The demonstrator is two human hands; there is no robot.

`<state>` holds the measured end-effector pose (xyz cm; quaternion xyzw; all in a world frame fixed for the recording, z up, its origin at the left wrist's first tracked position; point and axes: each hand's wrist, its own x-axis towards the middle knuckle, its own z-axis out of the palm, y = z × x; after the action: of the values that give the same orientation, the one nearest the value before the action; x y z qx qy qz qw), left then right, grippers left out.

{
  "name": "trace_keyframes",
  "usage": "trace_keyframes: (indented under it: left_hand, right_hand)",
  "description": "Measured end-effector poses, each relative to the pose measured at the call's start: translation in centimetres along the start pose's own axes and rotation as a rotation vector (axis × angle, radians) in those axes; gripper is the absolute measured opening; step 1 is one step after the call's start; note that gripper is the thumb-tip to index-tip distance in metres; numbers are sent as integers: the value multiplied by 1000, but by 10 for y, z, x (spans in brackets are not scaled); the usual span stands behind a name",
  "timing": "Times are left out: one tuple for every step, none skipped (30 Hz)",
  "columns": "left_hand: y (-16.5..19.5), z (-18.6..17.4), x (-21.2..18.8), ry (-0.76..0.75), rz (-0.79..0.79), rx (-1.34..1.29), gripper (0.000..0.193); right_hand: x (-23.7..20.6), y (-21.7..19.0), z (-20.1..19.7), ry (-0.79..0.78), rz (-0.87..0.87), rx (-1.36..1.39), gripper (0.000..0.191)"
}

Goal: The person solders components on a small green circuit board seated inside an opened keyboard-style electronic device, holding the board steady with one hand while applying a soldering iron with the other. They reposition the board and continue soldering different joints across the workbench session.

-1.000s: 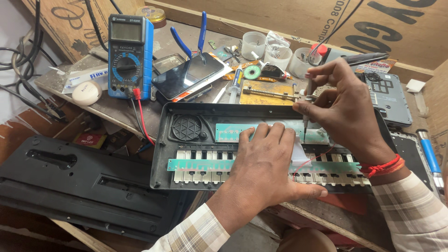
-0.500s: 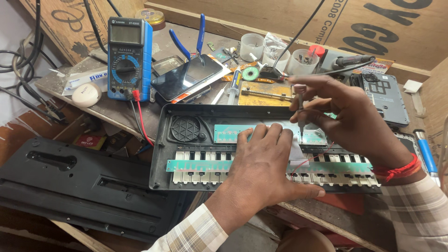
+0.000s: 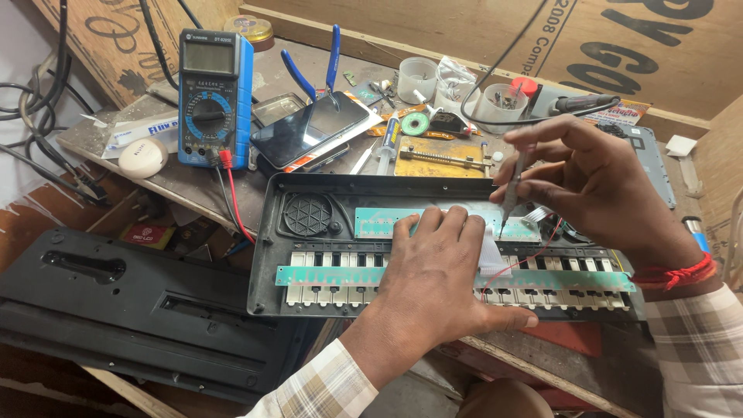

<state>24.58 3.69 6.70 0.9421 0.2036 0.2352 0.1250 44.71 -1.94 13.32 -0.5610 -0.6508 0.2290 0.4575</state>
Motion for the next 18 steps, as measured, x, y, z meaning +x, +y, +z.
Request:
trace_keyframes:
  left_hand:
    - [0, 0, 0, 43, 15, 2, 111]
    - [0, 0, 0, 15, 3, -15, 109]
    - [-1, -1, -1, -12, -10, -30, 108]
    - [-1, -2, -2, -40, -23, -46, 107]
    - [-1, -2, -1, -43, -22, -41, 107]
    - [-1, -3, -1, -46, -21, -36, 107]
    - [0, -3, -1, -50, -19, -32, 107]
    - [0, -3, -1, -62, -29, -28, 106]
    - [1, -4, -2, -73, -39, -23, 104]
    - [1, -4, -2, -84, -50, -18, 103]
    - [1, -4, -2, -32, -30, -20, 104]
    - [2, -4, -2, 19, -12, -22, 105]
    - [2, -5, -3, 71, 6, -24, 106]
    - [2, -5, -3, 55, 0, -17, 106]
    - [3, -5, -2, 38, -4, -11, 107]
    - [3, -5, -2, 20, -9, -4, 107]
    - [3, -6, -2, 29, -6, 0, 108]
    - [3, -6, -2, 37, -3, 3, 108]
  right_hand:
    - [0, 0, 0, 9, 23, 3, 41]
    - [1, -1, 0, -6, 6, -15, 42]
    - [2, -1, 1, -22, -13, -31, 43]
    - [3, -2, 2, -38, -31, -46, 44]
    - [4, -2, 4, -63, -55, -38, 45]
    - [5, -2, 7, -87, -78, -30, 46]
    - [5, -2, 11, -111, -101, -23, 47]
    - [6, -1, 16, -108, -88, -23, 47]
    - [5, -1, 21, -104, -76, -25, 48]
    - [6, -1, 24, -101, -64, -26, 48]
    - [6, -1, 25, -96, -62, -25, 50]
    - [7, -2, 26, -93, -61, -23, 52]
    - [8, -3, 26, -90, -60, -21, 54]
    - [9, -3, 26, -85, -60, -22, 55]
    - [11, -4, 26, -78, -60, -25, 56]
    - [12, -4, 26, -71, -60, -27, 57]
    - [13, -4, 27, -60, -46, -38, 57]
    - [13, -4, 28, -49, -32, -49, 57]
